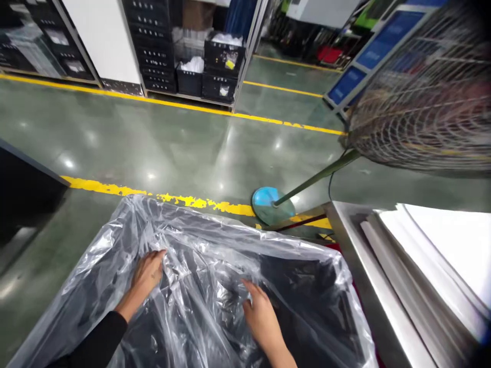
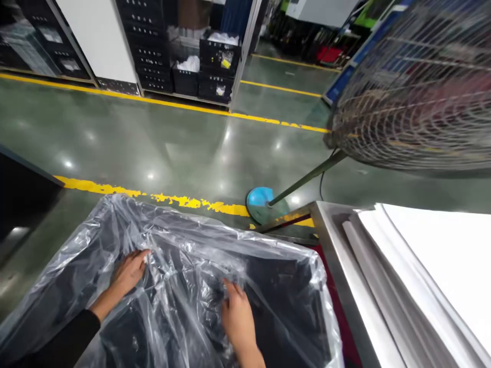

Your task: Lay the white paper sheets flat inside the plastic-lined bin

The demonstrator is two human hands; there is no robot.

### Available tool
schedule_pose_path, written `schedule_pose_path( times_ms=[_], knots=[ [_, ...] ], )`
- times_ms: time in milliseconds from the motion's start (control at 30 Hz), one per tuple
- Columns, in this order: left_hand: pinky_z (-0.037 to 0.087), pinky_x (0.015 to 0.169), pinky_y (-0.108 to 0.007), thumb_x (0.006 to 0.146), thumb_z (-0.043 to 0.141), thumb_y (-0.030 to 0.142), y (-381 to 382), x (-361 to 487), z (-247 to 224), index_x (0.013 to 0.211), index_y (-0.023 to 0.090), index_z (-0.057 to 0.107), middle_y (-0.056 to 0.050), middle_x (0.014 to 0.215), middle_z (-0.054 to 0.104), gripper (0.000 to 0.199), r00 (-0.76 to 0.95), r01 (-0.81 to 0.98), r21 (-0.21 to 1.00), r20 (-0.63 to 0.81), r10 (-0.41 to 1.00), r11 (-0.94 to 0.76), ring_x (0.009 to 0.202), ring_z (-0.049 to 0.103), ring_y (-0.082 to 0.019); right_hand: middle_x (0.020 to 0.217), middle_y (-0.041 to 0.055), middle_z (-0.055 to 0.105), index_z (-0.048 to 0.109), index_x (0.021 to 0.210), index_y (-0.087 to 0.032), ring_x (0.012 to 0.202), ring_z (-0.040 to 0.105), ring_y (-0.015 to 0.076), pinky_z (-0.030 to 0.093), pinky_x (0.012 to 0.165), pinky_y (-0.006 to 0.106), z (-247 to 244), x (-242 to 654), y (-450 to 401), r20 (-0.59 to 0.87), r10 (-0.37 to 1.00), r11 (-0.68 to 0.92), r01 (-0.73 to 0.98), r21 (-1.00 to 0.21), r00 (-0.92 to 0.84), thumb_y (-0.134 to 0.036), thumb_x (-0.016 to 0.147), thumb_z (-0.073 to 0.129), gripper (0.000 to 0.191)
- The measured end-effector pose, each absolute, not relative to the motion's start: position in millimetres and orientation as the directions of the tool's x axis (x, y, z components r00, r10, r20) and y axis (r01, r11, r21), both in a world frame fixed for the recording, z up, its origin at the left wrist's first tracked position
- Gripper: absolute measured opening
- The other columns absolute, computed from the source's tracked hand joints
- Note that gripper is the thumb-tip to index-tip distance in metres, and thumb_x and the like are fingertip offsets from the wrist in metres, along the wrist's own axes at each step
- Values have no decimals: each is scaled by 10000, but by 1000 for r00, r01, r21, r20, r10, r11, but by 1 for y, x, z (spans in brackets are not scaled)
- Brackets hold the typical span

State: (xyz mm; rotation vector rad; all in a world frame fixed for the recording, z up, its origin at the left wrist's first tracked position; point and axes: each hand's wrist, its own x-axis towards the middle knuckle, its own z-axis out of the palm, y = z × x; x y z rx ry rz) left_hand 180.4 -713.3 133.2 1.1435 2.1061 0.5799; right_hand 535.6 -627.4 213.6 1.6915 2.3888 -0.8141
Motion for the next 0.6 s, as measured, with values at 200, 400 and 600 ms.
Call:
schedule_pose_path(
  times_ms=[200, 400, 600],
  knots=[
    [155, 1160, -680, 861, 652, 291, -761, 147, 97, 1463, 274, 363, -94, 1639, 176, 667, -74, 908, 372, -309, 948, 192, 1487, 95, -397, 1379, 93, 508, 484, 1344, -236, 1215, 526, 285, 490, 978, 523, 99, 530, -533, -429, 853, 251, 954, -163, -298, -215, 882, 617, 481],
    [241, 1152, -642, 942, 511, 251, -762, 146, 99, 1511, 285, 233, -103, 1644, 126, 635, -14, 958, 265, -341, 940, 111, 1483, 131, -381, 1425, 100, 449, 395, 1413, -254, 1256, 484, 295, 436, 1032, 536, 83, 551, -550, -380, 903, 227, 974, 20, -203, -224, 903, 581, 543],
    [227, 1171, -626, 937, 515, 187, -801, 193, 138, 1455, 278, 367, -77, 1569, 367, 547, 34, 970, 229, -449, 893, 78, 1455, 279, -311, 1352, 148, 548, 501, 1337, -146, 1222, 537, 271, 487, 975, 445, 121, 540, -585, -335, 914, 267, 961, 67, -231, -160, 895, 553, 445]
  ],
)
